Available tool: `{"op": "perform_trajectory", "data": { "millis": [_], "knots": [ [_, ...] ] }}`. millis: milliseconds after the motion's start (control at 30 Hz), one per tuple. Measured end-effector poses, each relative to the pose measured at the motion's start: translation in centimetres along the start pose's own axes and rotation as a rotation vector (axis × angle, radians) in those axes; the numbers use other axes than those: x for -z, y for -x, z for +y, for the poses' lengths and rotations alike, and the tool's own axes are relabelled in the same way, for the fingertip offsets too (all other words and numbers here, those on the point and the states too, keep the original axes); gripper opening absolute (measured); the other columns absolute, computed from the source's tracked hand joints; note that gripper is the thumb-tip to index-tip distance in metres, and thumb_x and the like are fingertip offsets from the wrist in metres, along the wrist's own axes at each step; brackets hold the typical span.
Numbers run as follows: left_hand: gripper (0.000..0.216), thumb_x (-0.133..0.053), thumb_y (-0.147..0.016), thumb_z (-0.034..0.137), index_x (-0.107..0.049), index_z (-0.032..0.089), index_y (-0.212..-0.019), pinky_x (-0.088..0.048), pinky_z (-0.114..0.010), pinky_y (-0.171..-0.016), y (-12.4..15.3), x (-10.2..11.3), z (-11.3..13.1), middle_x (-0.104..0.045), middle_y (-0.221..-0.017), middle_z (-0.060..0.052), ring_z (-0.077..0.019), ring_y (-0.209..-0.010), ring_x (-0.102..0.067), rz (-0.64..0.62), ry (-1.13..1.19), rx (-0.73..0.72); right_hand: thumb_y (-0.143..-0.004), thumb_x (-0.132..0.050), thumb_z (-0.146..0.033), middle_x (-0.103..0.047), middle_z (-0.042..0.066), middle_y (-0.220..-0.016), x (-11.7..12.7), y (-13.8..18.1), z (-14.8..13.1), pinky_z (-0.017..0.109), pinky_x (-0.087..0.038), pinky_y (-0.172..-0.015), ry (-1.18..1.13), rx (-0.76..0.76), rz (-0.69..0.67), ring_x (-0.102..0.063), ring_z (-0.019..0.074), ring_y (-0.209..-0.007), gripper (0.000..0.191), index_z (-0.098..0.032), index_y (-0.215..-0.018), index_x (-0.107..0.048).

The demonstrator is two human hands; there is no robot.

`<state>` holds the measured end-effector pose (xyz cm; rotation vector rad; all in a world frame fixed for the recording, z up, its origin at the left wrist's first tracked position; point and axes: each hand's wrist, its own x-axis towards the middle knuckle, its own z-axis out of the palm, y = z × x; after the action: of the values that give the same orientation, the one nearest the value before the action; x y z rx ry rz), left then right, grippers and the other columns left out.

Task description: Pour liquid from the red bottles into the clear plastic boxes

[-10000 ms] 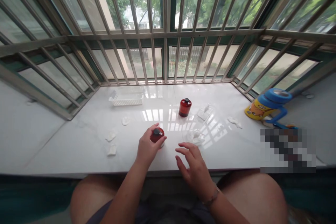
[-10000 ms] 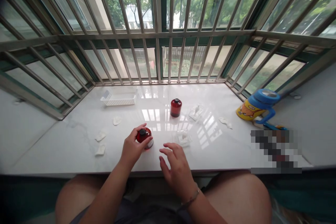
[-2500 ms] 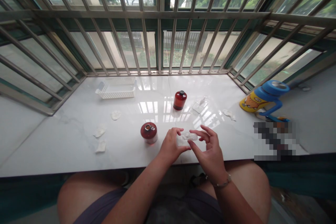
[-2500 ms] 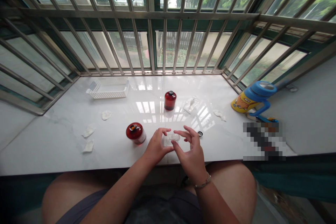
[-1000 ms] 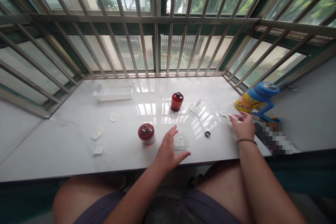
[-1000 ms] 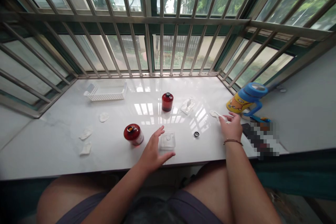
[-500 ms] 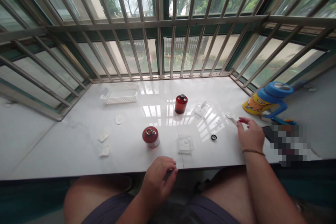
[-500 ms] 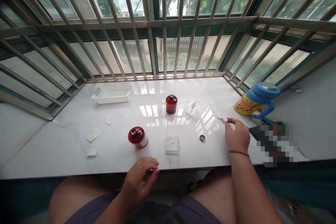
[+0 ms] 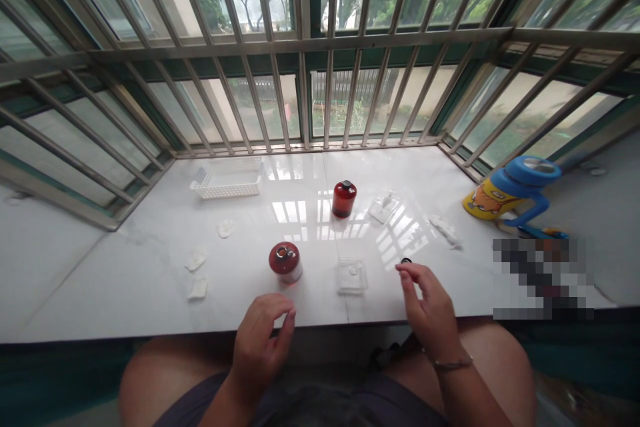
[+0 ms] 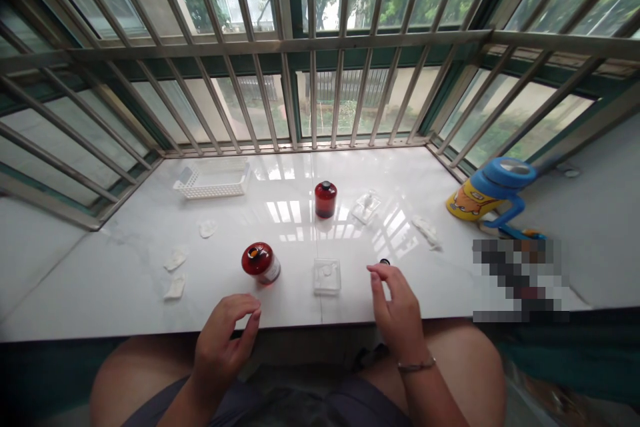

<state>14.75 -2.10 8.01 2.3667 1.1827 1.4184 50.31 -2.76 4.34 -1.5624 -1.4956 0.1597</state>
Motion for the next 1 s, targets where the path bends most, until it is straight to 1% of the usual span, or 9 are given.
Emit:
{"op": "perform_trajectory", "data": {
  "millis": [67,100,233,300,433,567,667,867,1000],
  "knots": [
    [0.026,-0.067,-0.094,0.0,-0.069,0.02,-0.111,-0.062,-0.036,-0.093,0.0,0.1,-0.1,-0.075,-0.102,-0.007,-0.0223,-0.103,-0.073,-0.01,-0.013,-0.01,-0.107,-0.058,-0.036,-0.072,0.01,-0.129,-1.7,0.8,-1.1,0.049,-0.055,-0.109,-0.029,0.104,-0.08,-0.068,0.029,-0.124,0.028,-0.025,-0.13,-0.066],
    [0.027,-0.067,-0.094,0.0,-0.069,0.02,-0.112,-0.061,-0.037,-0.093,0.0,0.1,-0.2,-0.075,-0.104,-0.008,-0.0227,-0.105,-0.073,-0.013,-0.026,-0.012,-0.105,-0.062,-0.038,-0.069,0.012,-0.138,-2.5,1.2,-1.6,0.052,-0.053,-0.113,-0.036,0.126,-0.114,-0.064,0.0306,-0.132,0.037,-0.025,-0.14,-0.061],
    [0.041,-0.075,-0.093,0.009,-0.063,0.018,-0.131,-0.059,-0.044,-0.105,-0.3,-0.5,-0.4,-0.07,-0.128,-0.015,-0.028,-0.122,-0.069,0.052,-0.151,0.025,-0.095,-0.077,-0.051,-0.049,0.018,-0.163,-5.2,1.9,-2.6,0.061,-0.047,-0.122,-0.044,0.061,-0.214,-0.048,0.0372,-0.151,0.086,-0.022,-0.164,-0.034],
    [0.057,-0.079,-0.092,0.018,-0.054,0.017,-0.144,-0.055,-0.051,-0.113,-0.8,-1.2,-0.6,-0.062,-0.144,-0.02,-0.0328,-0.137,-0.062,0.093,-0.198,0.094,-0.092,-0.08,-0.054,-0.047,0.019,-0.164,-6.3,2.0,-2.8,0.063,-0.046,-0.123,-0.05,0.021,-0.24,-0.047,0.038,-0.152,0.097,-0.022,-0.167,-0.028],
    [0.082,-0.083,-0.091,0.036,-0.04,0.02,-0.158,-0.046,-0.061,-0.124,-2.0,-3.0,-1.8,-0.048,-0.163,-0.023,-0.0383,-0.154,-0.048,0.094,-0.169,0.293,-0.094,-0.078,-0.051,-0.051,0.017,-0.161,-7.9,2.1,-3.0,0.061,-0.049,-0.121,-0.06,-0.048,-0.247,-0.053,0.0366,-0.147,0.09,-0.024,-0.165,-0.032],
    [0.096,-0.09,-0.081,0.048,-0.039,0.021,-0.159,-0.05,-0.059,-0.121,-3.1,-4.1,-3.4,-0.054,-0.16,-0.021,-0.0386,-0.146,-0.057,0.025,-0.046,0.609,-0.093,-0.079,-0.048,-0.05,0.017,-0.163,-8.9,1.7,-3.1,0.058,-0.053,-0.118,-0.09,-0.073,-0.273,-0.058,0.0361,-0.144,0.091,-0.024,-0.166,-0.032],
    [0.094,-0.09,-0.079,0.05,-0.044,0.022,-0.156,-0.057,-0.055,-0.113,-3.6,-4.3,-4.1,-0.063,-0.151,-0.018,-0.0361,-0.132,-0.069,-0.011,0.031,0.808,-0.093,-0.079,-0.046,-0.05,0.017,-0.163,-9.3,1.3,-3.5,0.057,-0.053,-0.12,-0.096,-0.048,-0.272,-0.057,0.0349,-0.145,0.092,-0.024,-0.168,-0.029],
    [0.075,-0.093,-0.075,0.048,-0.06,0.025,-0.138,-0.061,-0.047,-0.104,-3.7,-3.9,-4.3,-0.076,-0.126,-0.009,-0.03,-0.113,-0.076,-0.001,0.098,0.837,-0.092,-0.082,-0.048,-0.031,0.021,-0.174,-8.0,0.9,-5.4,0.065,-0.037,-0.129,-0.036,0.094,-0.158,-0.032,0.0387,-0.162,0.089,-0.022,-0.163,-0.035],
    [0.075,-0.093,-0.074,0.05,-0.06,0.027,-0.138,-0.059,-0.047,-0.107,-3.2,-3.1,-3.5,-0.075,-0.13,-0.008,-0.0299,-0.116,-0.075,-0.02,0.09,0.759,-0.099,-0.074,-0.043,-0.034,0.02,-0.172,-6.2,1.6,-6.6,0.066,-0.041,-0.125,-0.084,0.136,-0.147,-0.037,0.0379,-0.159,0.071,-0.023,-0.159,-0.041]
  ]
}}
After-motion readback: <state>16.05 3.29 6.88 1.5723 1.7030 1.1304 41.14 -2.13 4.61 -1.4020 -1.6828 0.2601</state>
